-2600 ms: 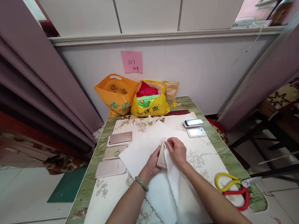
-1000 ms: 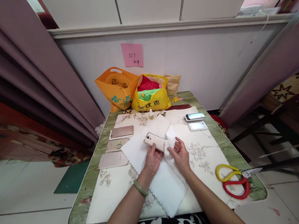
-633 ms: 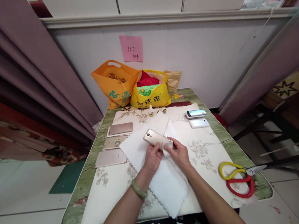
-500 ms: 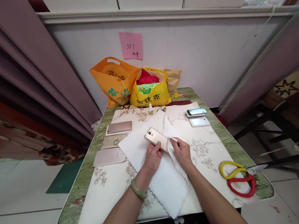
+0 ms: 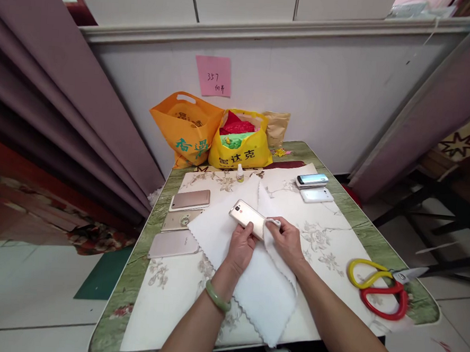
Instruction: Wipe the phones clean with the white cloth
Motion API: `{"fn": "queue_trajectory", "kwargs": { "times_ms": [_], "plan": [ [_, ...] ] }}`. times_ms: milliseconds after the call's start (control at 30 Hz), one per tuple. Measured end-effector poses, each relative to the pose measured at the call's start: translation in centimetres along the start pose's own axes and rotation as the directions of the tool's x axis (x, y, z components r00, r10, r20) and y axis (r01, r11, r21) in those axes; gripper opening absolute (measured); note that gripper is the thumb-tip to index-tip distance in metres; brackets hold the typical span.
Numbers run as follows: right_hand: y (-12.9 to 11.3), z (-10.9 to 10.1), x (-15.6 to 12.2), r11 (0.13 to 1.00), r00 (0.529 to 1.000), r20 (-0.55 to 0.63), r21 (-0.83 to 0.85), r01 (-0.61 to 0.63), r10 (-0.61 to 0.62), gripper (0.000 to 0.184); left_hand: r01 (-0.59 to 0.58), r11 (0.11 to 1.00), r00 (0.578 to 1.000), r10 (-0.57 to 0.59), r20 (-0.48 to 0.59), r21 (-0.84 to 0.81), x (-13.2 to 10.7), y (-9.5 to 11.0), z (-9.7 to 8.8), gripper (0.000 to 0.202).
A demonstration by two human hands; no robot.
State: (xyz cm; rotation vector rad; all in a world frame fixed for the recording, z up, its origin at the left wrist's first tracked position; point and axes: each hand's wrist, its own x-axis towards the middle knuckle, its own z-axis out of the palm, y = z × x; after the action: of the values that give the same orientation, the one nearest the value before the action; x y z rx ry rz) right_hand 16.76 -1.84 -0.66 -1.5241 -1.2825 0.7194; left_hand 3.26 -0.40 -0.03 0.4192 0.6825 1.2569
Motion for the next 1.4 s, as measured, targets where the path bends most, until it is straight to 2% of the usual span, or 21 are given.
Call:
{"fn": "queue_trajectory", "kwargs": {
  "times_ms": [67,200,333,467,567,733,833,933,1000,1067,1133,1200,1233,1267,1333,1400],
  "plan": [
    [0.0,0.0,0.0,1.000,1.000,-0.013,0.015,-0.012,0.013,0.035,0.003,1.000,1.000,-0.003,-0.002,0.010,0.0,0.0,0.0,0.036],
    [-0.1,-0.1,-0.1,0.999,0.999,0.044,-0.020,0.025,-0.024,0.040,-0.017,1.000,1.000,0.017,-0.012,-0.013,-0.1,-0.1,0.0,0.039],
    [-0.1,-0.2,-0.2,1.000,1.000,-0.030,-0.031,-0.006,0.006,0.036,0.003,1.000,1.000,-0.003,-0.005,0.014,0.0,-0.2,-0.1,0.035],
    [-0.2,-0.2,-0.2,0.996,0.999,0.020,-0.077,0.036,-0.035,0.038,-0.020,1.000,1.000,0.020,0.004,0.005,-0.1,-0.1,-0.1,0.039],
    [-0.2,-0.2,-0.1,0.997,1.000,-0.023,-0.083,0.011,-0.013,0.033,0.010,1.000,1.000,-0.010,0.007,0.026,-0.2,-0.1,0.1,0.039],
    [0.2,-0.4,0.1,0.999,0.982,-0.186,0.035,-0.036,0.042,0.045,-0.013,1.000,0.999,0.013,-0.029,0.009,-0.3,-0.2,0.4,0.040],
    [0.6,-0.8,0.4,0.976,0.948,-0.271,0.184,-0.120,0.167,0.049,-0.019,1.000,0.999,0.019,-0.039,-0.009,-0.2,-0.2,0.3,0.040],
    [0.8,-1.4,0.6,0.904,0.920,-0.243,0.378,-0.202,0.307,0.057,-0.025,1.000,1.000,0.025,-0.018,-0.009,-0.2,-0.3,0.1,0.041],
    [0.6,-1.8,0.6,0.871,0.920,-0.213,0.445,-0.208,0.328,0.062,-0.042,0.999,0.999,0.042,0.007,0.006,-0.1,-0.5,-0.1,0.042],
    [0.2,-1.9,0.5,0.904,0.960,-0.169,0.404,-0.141,0.225,0.063,-0.062,0.998,0.998,0.061,0.015,0.030,-0.1,-0.7,-0.1,0.041],
    [-0.2,-1.9,0.2,0.959,0.998,-0.062,0.282,0.013,0.005,0.059,-0.076,0.995,0.997,0.075,0.019,0.057,-0.1,-0.8,-0.1,0.040],
    [-0.4,-1.5,-0.1,0.970,0.983,0.062,0.182,0.160,-0.174,0.049,-0.087,0.994,0.996,0.085,0.037,0.063,-0.2,-0.8,0.0,0.041],
    [-0.4,-1.3,-0.1,0.966,0.972,0.092,0.167,0.199,-0.216,0.050,-0.088,0.995,0.995,0.086,0.048,0.056,-0.2,-0.8,0.0,0.042],
    [-0.3,-1.1,-0.2,0.961,0.968,0.098,0.177,0.212,-0.232,0.058,-0.089,0.995,0.995,0.087,0.054,0.045,-0.2,-0.7,0.1,0.044],
    [-0.1,-0.9,-0.3,0.949,0.974,0.052,0.243,0.202,-0.220,0.072,-0.087,0.996,0.996,0.086,0.040,0.026,-0.2,-0.6,0.2,0.045],
    [-0.1,-0.9,-0.4,0.940,0.979,0.012,0.281,0.194,-0.206,0.058,-0.087,0.996,0.996,0.086,0.010,0.019,-0.2,-0.6,0.3,0.045]
  ]
}}
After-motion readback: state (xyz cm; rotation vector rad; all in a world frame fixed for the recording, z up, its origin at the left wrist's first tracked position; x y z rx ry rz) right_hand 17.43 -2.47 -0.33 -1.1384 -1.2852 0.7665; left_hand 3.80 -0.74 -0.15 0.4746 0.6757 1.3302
